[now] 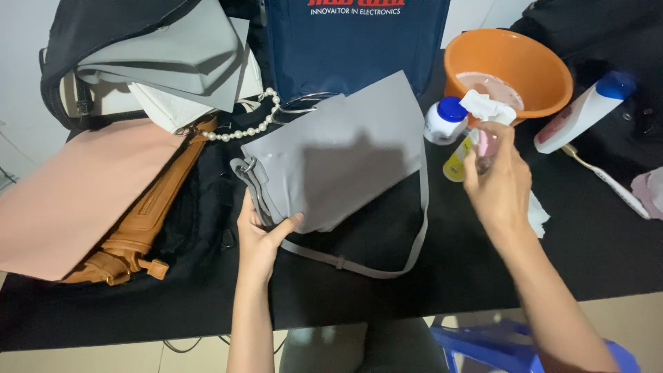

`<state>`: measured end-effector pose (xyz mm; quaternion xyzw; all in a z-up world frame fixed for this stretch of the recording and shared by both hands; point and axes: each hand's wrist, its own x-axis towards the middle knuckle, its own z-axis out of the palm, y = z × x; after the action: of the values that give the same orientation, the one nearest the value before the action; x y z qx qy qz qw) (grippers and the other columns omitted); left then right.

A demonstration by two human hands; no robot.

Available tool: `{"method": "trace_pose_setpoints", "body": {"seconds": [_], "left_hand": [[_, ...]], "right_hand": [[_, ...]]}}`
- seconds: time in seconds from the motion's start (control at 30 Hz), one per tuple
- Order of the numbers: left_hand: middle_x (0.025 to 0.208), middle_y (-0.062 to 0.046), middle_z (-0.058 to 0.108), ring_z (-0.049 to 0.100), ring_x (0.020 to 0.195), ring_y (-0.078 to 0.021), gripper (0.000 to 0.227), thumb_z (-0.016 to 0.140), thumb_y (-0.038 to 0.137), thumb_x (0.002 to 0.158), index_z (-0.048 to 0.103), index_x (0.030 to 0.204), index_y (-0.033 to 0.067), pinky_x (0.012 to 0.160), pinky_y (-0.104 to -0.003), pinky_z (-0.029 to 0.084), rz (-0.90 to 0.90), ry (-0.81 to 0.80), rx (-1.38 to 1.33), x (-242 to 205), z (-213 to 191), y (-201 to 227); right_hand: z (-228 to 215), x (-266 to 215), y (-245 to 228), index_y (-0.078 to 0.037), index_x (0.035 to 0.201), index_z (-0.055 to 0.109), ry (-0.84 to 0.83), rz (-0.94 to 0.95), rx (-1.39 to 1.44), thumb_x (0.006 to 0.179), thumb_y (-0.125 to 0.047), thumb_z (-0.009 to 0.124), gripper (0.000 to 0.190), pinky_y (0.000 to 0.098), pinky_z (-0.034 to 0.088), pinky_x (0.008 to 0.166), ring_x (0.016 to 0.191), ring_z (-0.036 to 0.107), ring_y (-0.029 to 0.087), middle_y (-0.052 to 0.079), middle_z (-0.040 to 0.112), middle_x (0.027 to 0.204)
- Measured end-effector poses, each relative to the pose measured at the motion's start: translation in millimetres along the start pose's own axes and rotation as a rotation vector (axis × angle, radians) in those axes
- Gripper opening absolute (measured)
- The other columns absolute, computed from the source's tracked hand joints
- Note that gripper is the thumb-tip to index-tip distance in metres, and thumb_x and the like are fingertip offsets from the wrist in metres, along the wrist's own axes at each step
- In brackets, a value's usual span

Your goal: Cleaning a grey handbag by applying cleaning solution and wiping the surface with a cloth.

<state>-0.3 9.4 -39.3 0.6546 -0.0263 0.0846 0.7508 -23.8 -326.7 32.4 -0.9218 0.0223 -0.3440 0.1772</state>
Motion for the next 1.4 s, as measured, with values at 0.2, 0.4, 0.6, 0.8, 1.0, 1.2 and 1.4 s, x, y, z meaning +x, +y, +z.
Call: {"method": "trace_pose_setpoints", "body": {"seconds": [0.2, 0.4, 0.6, 0.8, 1.0, 1.2, 1.4], "left_hand": [[0.137, -0.018, 0.065, 0.055, 0.127, -0.0236, 0.092, 0.084, -0.007, 0.067, 0.049, 0.151, 0.0055, 0.109, -0.048, 0.046, 0.019, 0.018, -0.031, 0.8, -2.0, 2.2], [0.134, -0.018, 0.067, 0.058, 0.124, -0.0249, 0.09, 0.083, -0.008, 0.067, 0.049, 0.15, 0.0034, 0.108, -0.049, 0.047, 0.013, 0.008, -0.08, 2.6, -3.2, -1.5], [0.139, -0.02, 0.064, 0.057, 0.13, -0.0293, 0.09, 0.083, -0.008, 0.07, 0.047, 0.152, 0.0054, 0.109, -0.051, 0.046, 0.008, 0.01, -0.034, 1.3, 2.1, 9.2], [0.142, -0.019, 0.062, 0.055, 0.13, -0.0272, 0.092, 0.082, -0.008, 0.071, 0.045, 0.154, 0.0053, 0.109, -0.05, 0.046, -0.003, 0.02, -0.035, -0.3, 2.6, 7.0], [0.14, -0.019, 0.063, 0.054, 0.129, -0.0253, 0.093, 0.082, -0.008, 0.069, 0.045, 0.154, 0.0045, 0.11, -0.049, 0.045, 0.017, 0.015, -0.058, 0.6, -0.5, 2.3], [0.142, -0.02, 0.062, 0.056, 0.131, -0.0289, 0.093, 0.082, -0.007, 0.07, 0.043, 0.155, 0.0045, 0.11, -0.051, 0.046, 0.006, 0.001, -0.073, -0.6, -0.5, 6.0], [0.139, -0.017, 0.064, 0.057, 0.129, -0.026, 0.088, 0.082, -0.006, 0.071, 0.048, 0.151, 0.0067, 0.11, -0.05, 0.046, 0.006, -0.009, -0.069, 0.8, -4.3, 2.9]], "right_hand": [[28.9, -14.9, -24.6, -0.006, 0.131, 0.055, 0.093, -0.162, 0.118, 0.099, 0.002, 0.072, 0.037, 0.052, 0.056, 0.07, 0.088, 0.071, 0.048, 0.022, 0.072, 0.106], [78.2, -59.5, 12.4, 0.0, 0.135, 0.049, 0.319, -0.149, 0.322, 0.094, -0.007, 0.085, 0.055, 0.0512, 0.054, 0.085, 0.094, 0.068, 0.04, 0.018, 0.065, 0.109], [64.0, -80.1, 34.8, 0.004, 0.141, 0.037, 0.19, -0.211, 0.359, 0.086, 0.001, 0.082, 0.071, 0.0503, 0.047, 0.091, 0.101, 0.061, 0.039, 0.021, 0.053, 0.121], [57.6, -77.0, 41.3, -0.007, 0.162, 0.01, -0.012, -0.245, 0.513, 0.084, 0.008, 0.075, 0.103, 0.0382, 0.05, 0.069, 0.077, 0.066, 0.028, 0.022, 0.067, 0.112], [46.8, -50.4, 2.2, 0.001, 0.157, 0.029, -0.072, -0.172, 0.484, 0.08, 0.007, 0.077, 0.091, 0.0532, 0.051, 0.074, 0.089, 0.068, 0.046, 0.032, 0.064, 0.118], [19.4, -10.1, -91.4, -0.012, 0.148, 0.04, -0.215, -0.16, 0.537, 0.082, 0.003, 0.074, 0.076, 0.0503, 0.056, 0.063, 0.078, 0.07, 0.044, 0.023, 0.066, 0.1], [27.4, 4.6, -126.3, -0.018, 0.154, 0.048, -0.27, -0.409, 0.495, 0.084, 0.001, 0.063, 0.074, 0.0417, 0.058, 0.072, 0.083, 0.072, 0.035, 0.016, 0.071, 0.114]]}}
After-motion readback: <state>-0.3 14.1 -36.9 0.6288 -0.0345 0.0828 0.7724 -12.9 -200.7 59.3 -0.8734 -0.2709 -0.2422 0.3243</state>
